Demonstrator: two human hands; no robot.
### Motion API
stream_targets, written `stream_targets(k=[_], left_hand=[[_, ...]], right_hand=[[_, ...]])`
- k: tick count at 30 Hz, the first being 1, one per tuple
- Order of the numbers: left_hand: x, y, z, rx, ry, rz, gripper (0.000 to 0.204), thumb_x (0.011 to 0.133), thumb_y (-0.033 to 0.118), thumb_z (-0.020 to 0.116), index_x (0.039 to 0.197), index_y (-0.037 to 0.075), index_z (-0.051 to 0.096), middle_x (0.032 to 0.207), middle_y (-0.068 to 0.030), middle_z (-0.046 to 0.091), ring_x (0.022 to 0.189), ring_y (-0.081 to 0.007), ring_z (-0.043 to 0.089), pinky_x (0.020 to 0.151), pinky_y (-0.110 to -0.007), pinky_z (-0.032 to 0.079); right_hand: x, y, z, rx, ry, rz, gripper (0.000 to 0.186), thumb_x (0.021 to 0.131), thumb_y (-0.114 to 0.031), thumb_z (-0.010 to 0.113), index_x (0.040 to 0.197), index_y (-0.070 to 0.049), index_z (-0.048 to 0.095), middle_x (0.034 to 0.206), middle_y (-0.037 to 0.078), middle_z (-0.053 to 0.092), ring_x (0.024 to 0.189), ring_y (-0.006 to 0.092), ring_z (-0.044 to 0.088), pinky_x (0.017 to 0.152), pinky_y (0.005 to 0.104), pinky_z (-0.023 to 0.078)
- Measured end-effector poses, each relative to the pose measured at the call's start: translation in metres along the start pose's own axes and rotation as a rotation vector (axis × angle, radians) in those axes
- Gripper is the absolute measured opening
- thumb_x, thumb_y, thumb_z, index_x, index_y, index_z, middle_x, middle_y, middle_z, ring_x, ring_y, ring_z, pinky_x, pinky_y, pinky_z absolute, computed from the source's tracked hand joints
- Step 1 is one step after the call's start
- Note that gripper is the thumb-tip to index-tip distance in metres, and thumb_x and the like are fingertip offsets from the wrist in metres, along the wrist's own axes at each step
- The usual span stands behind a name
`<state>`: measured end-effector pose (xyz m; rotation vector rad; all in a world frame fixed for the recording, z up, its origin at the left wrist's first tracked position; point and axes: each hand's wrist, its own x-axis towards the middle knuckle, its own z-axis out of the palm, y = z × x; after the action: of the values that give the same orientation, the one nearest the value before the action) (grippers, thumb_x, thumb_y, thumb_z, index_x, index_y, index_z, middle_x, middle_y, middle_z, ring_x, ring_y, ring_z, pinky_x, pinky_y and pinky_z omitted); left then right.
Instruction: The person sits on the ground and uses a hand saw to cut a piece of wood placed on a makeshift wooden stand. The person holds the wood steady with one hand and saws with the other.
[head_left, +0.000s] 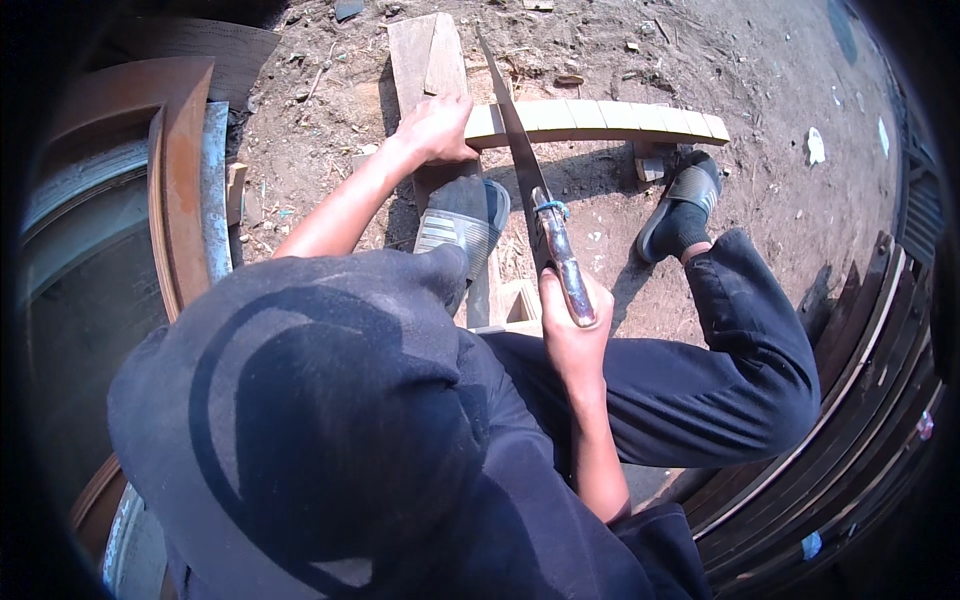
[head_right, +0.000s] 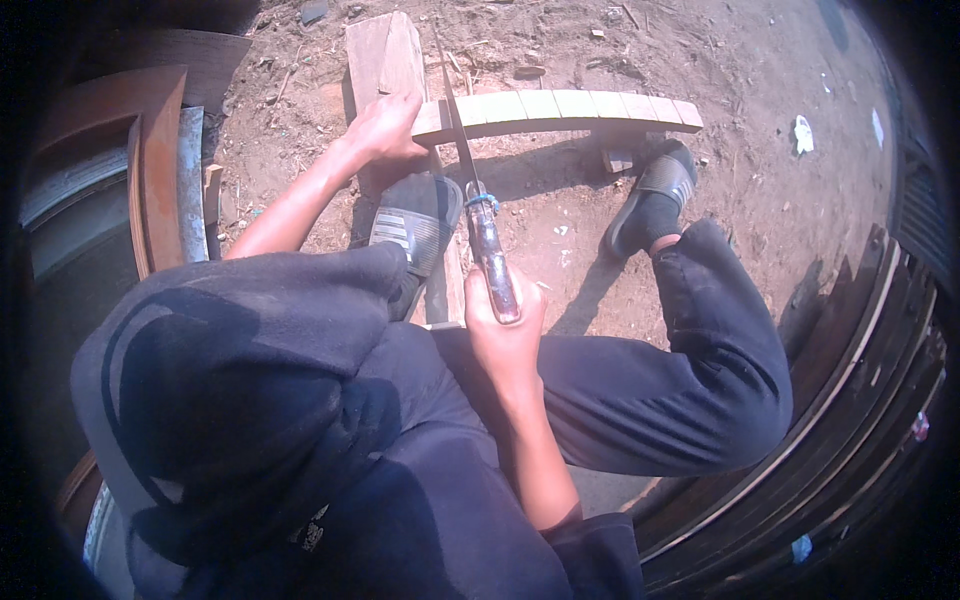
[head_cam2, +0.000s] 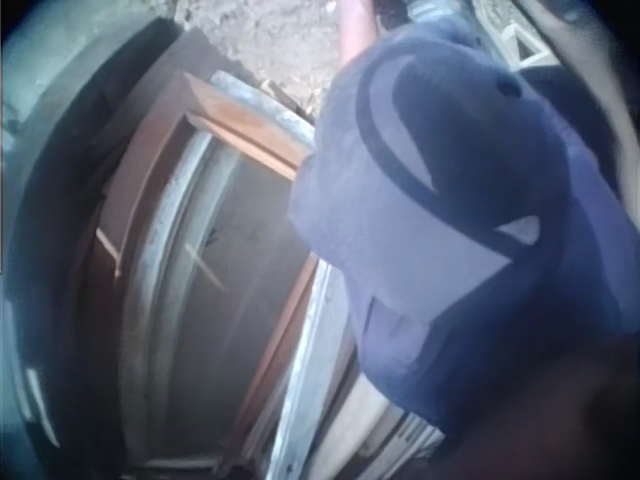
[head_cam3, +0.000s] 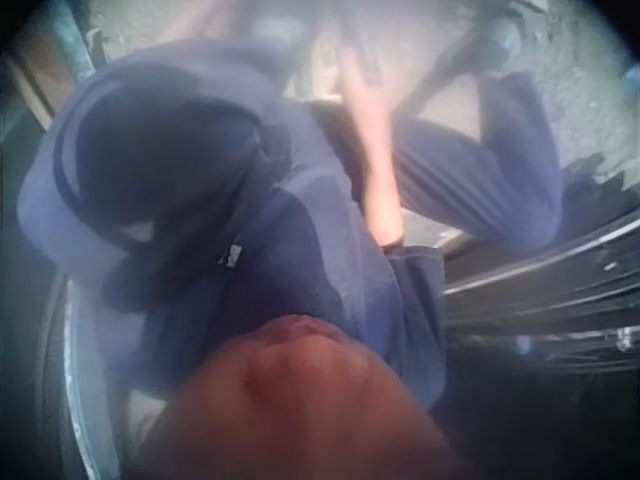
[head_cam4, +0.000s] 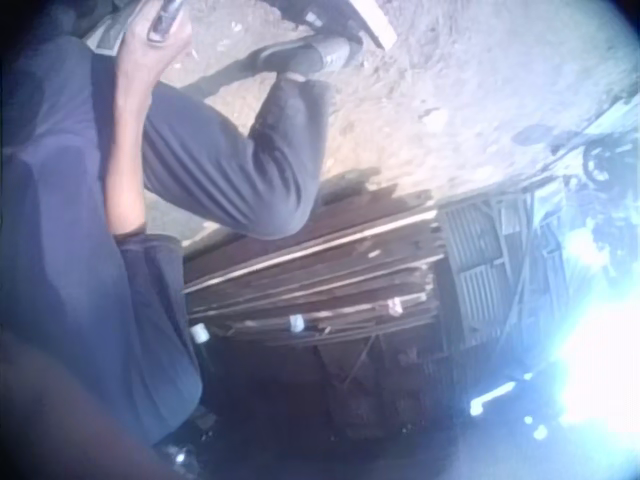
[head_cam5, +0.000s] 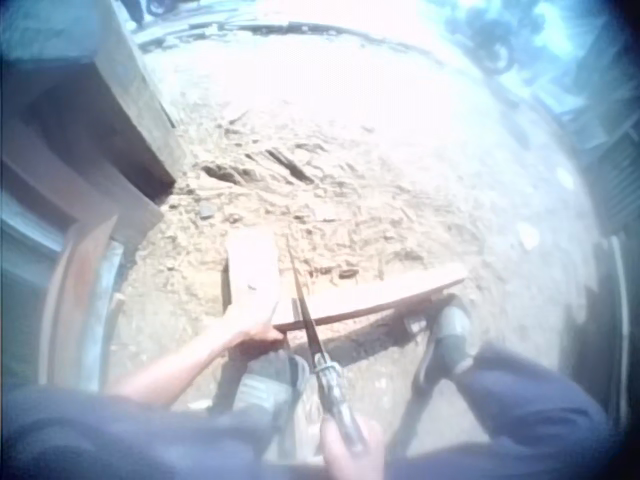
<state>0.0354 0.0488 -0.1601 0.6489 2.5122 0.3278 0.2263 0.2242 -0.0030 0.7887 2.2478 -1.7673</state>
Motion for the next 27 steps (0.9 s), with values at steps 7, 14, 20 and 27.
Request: stream_targets(k=[7,14,20,27], left_hand=[[-0.002,0.001,0.002,0.012,0.001,-0.01,0.062,0.064,0.029,0.079,0.107,-0.004,0.049,0.109,-0.0243,0.056,0.105,-0.0394,0.056,0.092,-0.044,0.046],[-0.003,0.008,-0.009,-0.017,-0.04,-0.016,0.065,0.064,0.03,0.079,0.109,-0.005,0.048,0.111,-0.0251,0.056,0.106,-0.0396,0.055,0.092,-0.044,0.046],[-0.005,0.0,-0.005,0.002,-0.004,-0.013,0.064,0.064,0.03,0.078,0.108,-0.006,0.049,0.11,-0.0256,0.056,0.107,-0.0394,0.055,0.093,-0.045,0.046],[-0.004,-0.007,-0.003,-0.011,-0.023,-0.032,0.065,0.063,0.028,0.079,0.11,-0.007,0.048,0.11,-0.0252,0.055,0.108,-0.0392,0.054,0.093,-0.045,0.045]], right_hand=[[0.021,0.007,0.014,-0.064,-0.019,0.017,0.018,0.083,-0.007,0.056,0.067,0.001,0.053,0.056,0.002,0.047,0.054,0.0067,0.043,0.049,0.0285,0.036],[0.029,0.002,0.008,-0.001,-0.034,0.009,0.018,0.083,-0.006,0.056,0.067,0.001,0.052,0.056,0.001,0.046,0.054,0.0058,0.041,0.049,0.0279,0.034],[0.012,-0.002,0.005,-0.039,-0.052,0.024,0.019,0.084,-0.006,0.057,0.067,0.0,0.051,0.057,0.001,0.047,0.054,0.0064,0.042,0.049,0.0275,0.035],[0.04,-0.006,0.019,-0.059,-0.08,-0.02,0.019,0.083,-0.007,0.058,0.068,0.001,0.051,0.056,0.005,0.048,0.053,0.0069,0.043,0.048,0.0286,0.036]])
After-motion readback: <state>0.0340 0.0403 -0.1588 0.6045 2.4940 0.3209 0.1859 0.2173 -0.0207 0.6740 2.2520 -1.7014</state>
